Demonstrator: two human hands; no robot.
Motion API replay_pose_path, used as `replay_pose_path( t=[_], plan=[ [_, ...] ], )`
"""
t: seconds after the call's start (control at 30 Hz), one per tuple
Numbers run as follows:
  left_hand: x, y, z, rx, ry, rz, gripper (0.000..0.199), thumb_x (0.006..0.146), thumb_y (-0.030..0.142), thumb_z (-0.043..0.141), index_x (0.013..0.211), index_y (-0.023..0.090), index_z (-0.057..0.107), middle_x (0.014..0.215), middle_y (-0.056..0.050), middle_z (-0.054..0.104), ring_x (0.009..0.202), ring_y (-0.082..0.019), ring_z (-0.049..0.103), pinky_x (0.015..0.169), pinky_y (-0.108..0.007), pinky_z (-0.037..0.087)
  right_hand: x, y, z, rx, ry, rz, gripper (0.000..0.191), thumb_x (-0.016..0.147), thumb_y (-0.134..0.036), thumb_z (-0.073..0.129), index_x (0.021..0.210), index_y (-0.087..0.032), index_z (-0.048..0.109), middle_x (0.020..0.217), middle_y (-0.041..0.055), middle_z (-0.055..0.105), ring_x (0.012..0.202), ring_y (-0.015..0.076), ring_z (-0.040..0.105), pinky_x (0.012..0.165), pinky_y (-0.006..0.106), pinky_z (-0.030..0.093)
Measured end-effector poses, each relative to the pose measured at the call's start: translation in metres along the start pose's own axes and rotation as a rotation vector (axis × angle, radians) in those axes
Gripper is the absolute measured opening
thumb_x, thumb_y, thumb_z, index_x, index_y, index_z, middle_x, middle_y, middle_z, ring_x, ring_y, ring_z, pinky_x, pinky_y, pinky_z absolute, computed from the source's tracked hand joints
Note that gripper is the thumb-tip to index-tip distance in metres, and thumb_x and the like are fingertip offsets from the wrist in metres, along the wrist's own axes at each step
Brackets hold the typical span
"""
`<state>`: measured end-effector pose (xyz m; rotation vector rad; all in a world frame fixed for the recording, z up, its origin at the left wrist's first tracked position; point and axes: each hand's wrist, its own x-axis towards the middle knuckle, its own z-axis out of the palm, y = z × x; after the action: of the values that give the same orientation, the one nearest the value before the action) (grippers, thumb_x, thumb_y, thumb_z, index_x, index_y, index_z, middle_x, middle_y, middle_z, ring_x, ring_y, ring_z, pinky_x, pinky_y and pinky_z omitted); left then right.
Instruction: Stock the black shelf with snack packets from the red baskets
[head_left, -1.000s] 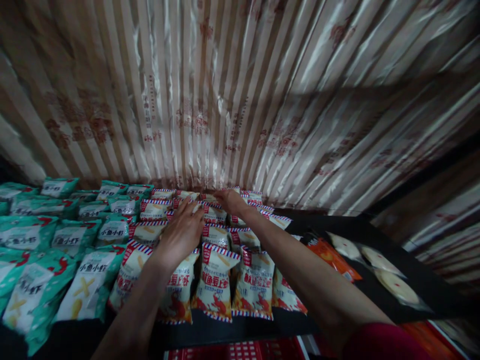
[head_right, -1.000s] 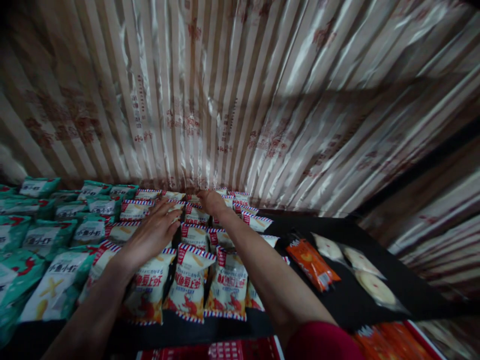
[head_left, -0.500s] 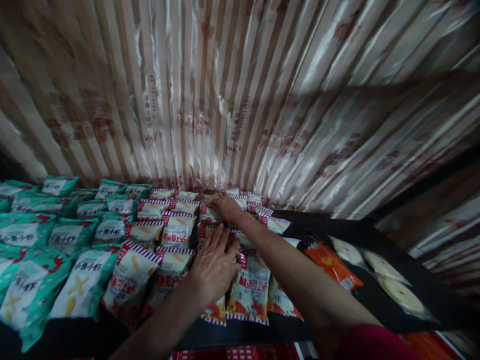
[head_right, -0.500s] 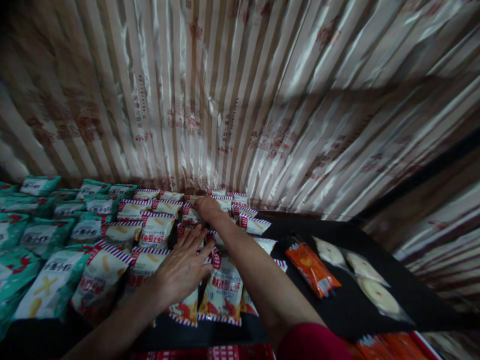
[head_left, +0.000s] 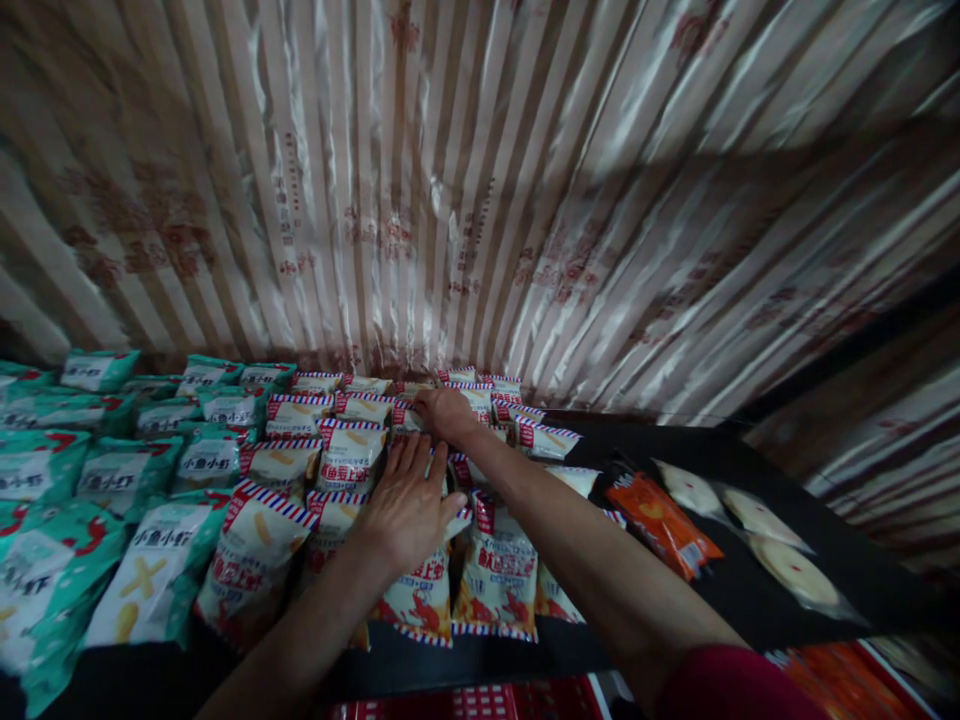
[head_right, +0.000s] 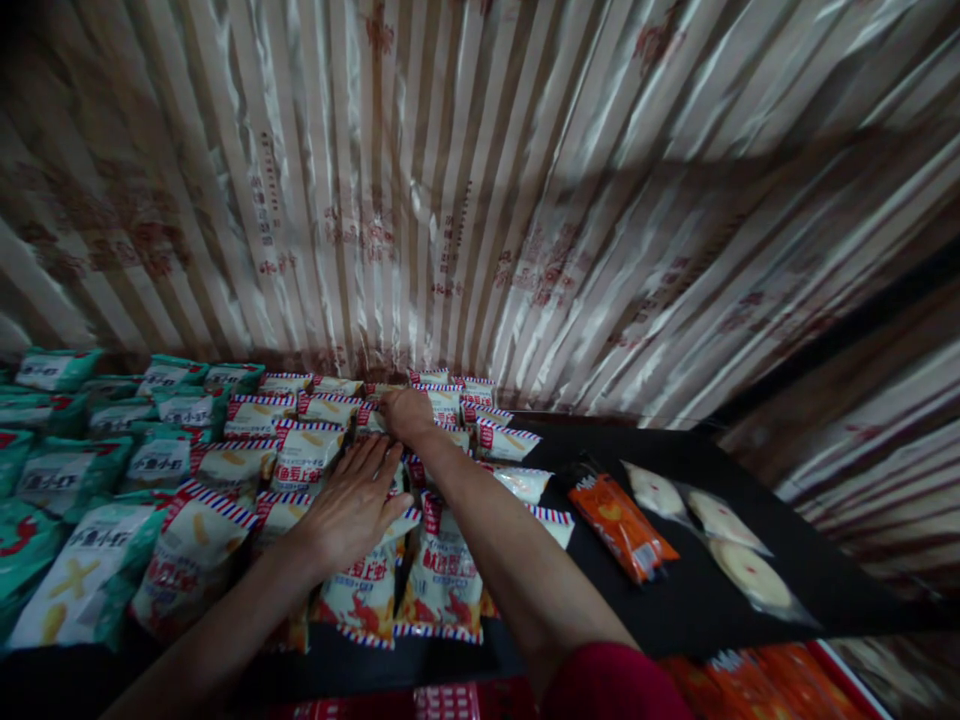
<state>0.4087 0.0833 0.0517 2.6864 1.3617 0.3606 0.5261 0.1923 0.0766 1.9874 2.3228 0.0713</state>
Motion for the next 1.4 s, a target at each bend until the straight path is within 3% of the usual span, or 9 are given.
replay_pose_path(
  t=[0.43,0.9,1.2,1.4],
  plan=[
    [0.002,-0.008,-0.008,0.008,-0.075,0.010,0.056,0.090,0.046,0.028,0.133,0.011,0.040,0.140,-0.020,0.038,0.132,-0.032,0.029,0.109,-0.047,0.022,0.005,-0.003,0.007,0.041,0.043,-0.004,0.032,0.089,-0.031,0.038,0.103,-0.024,0.067,0.098,0.0080,0.070,0.092,0.0211,0.065,0.077,0.029,0.047],
    [0.008,-0.015,-0.005,-0.024,-0.055,0.006,0.057,0.092,0.047,0.019,0.134,0.015,0.039,0.141,-0.016,0.038,0.133,-0.029,0.028,0.109,-0.046,0.021,0.015,0.004,0.003,0.105,0.017,-0.021,0.033,0.093,-0.031,0.034,0.108,-0.024,0.062,0.105,0.0050,0.069,0.095,0.0161,0.063,0.077,0.022,0.044],
    [0.008,-0.017,-0.011,-0.046,-0.086,0.002,0.058,0.092,0.048,0.019,0.133,0.014,0.040,0.141,-0.016,0.038,0.133,-0.028,0.029,0.110,-0.046,0.019,0.033,-0.006,-0.006,-0.015,-0.041,-0.006,0.029,0.086,-0.028,0.048,0.109,-0.020,0.063,0.108,0.0118,0.067,0.099,0.0231,0.063,0.082,0.031,0.047],
    [0.008,-0.017,-0.009,-0.042,-0.087,0.014,0.057,0.092,0.048,0.019,0.132,0.015,0.042,0.140,-0.015,0.040,0.132,-0.027,0.030,0.110,-0.045,0.018,0.029,-0.012,-0.011,-0.074,-0.073,-0.022,0.031,0.087,-0.024,0.042,0.108,-0.016,0.064,0.109,0.0151,0.066,0.100,0.0258,0.062,0.082,0.035,0.048]
  ],
)
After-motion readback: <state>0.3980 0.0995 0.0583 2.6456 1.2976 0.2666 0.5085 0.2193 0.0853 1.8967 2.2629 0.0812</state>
